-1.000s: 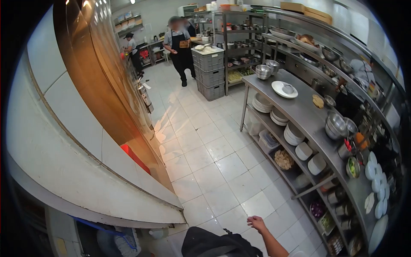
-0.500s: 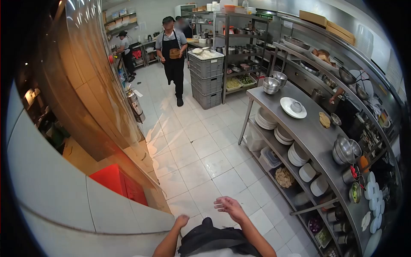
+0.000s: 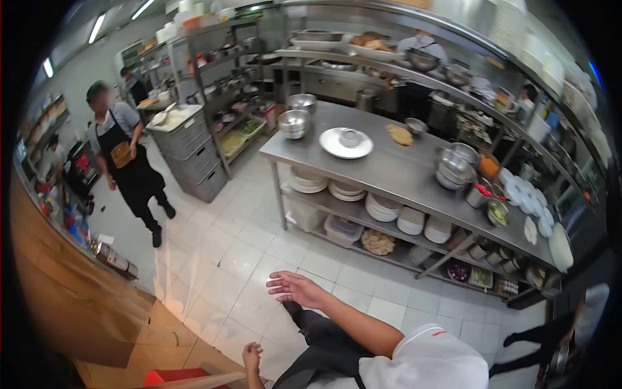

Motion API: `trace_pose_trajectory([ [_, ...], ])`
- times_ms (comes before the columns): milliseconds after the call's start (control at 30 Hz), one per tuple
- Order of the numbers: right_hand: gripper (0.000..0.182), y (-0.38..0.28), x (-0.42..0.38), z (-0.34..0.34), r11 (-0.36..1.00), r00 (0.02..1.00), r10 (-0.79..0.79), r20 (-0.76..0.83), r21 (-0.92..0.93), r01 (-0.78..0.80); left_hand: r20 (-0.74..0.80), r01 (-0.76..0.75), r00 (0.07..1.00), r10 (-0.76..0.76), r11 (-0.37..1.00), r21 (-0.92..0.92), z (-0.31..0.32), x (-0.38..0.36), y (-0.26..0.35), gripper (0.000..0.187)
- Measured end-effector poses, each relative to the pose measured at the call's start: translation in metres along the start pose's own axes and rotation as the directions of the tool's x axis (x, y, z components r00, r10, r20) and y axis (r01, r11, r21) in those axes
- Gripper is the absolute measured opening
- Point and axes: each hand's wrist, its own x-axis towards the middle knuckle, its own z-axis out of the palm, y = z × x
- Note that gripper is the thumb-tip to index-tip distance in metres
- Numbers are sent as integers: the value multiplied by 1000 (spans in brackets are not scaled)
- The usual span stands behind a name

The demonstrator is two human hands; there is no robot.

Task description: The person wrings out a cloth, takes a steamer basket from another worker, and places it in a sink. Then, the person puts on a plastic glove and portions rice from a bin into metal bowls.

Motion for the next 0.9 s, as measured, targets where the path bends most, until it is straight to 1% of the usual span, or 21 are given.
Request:
trace_pose_trajectory([
  [67,40,-3,44,-3,998,998,-14,68,66,10,-21,192,981,-191,981,40,-7,-3,-9,25],
  [100,44,-4,68,-5,997,994,-23,103,79,15,-102,211,972,-212,977,-24,-12,-1,-14,25],
  [133,45,-5,96,-8,995,989,-17,147,102,2,-79,190,978,-191,982,-15,-18,5,-26,26],
  [167,47,-8,125,-8,991,991,45,125,116,-60,-56,154,986,-154,988,-3,-25,14,-29,27],
  [200,47,-15,159,-2,987,972,104,209,97,-127,-141,145,978,-153,987,-62,-31,23,-29,27],
  [267,50,-14,211,10,961,973,180,148,184,-206,-134,220,966,-221,975,-17,-48,26,-40,28],
  [333,53,-14,268,22,952,952,216,216,169,-255,-189,239,951,-245,969,-56,-57,29,-22,29],
  [400,53,-10,329,39,924,923,235,304,226,-310,-269,254,929,-253,967,-31,-72,26,0,30],
  [433,57,-10,359,49,918,908,246,340,220,-331,-370,245,890,-268,963,-108,-74,23,15,28],
  [467,57,-11,391,59,907,897,262,356,226,-355,-393,255,876,-280,960,-116,-76,20,24,28],
  [533,63,-5,452,82,899,883,276,380,223,-378,-500,171,827,-258,962,-214,-81,16,23,23],
  [567,63,0,481,95,894,875,288,389,219,-392,-507,99,832,-228,958,-268,-83,14,5,20],
  [633,71,12,539,123,890,881,305,362,221,-399,-543,190,769,-338,931,-312,-79,1,1,23],
  [667,71,20,565,134,889,878,311,364,215,-404,-551,208,761,-342,933,-293,-83,-2,-26,22],
  [700,76,28,592,144,879,882,305,360,251,-406,-560,227,753,-346,935,-274,-87,-4,-52,21],
  [733,82,35,617,155,868,887,296,354,288,-404,-545,296,727,-417,907,-299,-88,-9,-56,21],
  [767,93,42,640,165,884,898,280,340,274,-379,-524,347,706,-477,878,-331,-90,-4,-56,21],
  [800,93,51,664,172,888,904,272,329,276,-367,-506,375,691,-516,855,-359,-98,6,-54,21],
  [867,97,67,708,180,857,932,240,271,393,-335,-473,393,691,-547,833,-389,-116,32,-51,20],
  [900,102,75,725,183,854,949,223,223,425,-300,-469,371,703,-535,838,-400,-130,47,-48,20],
])
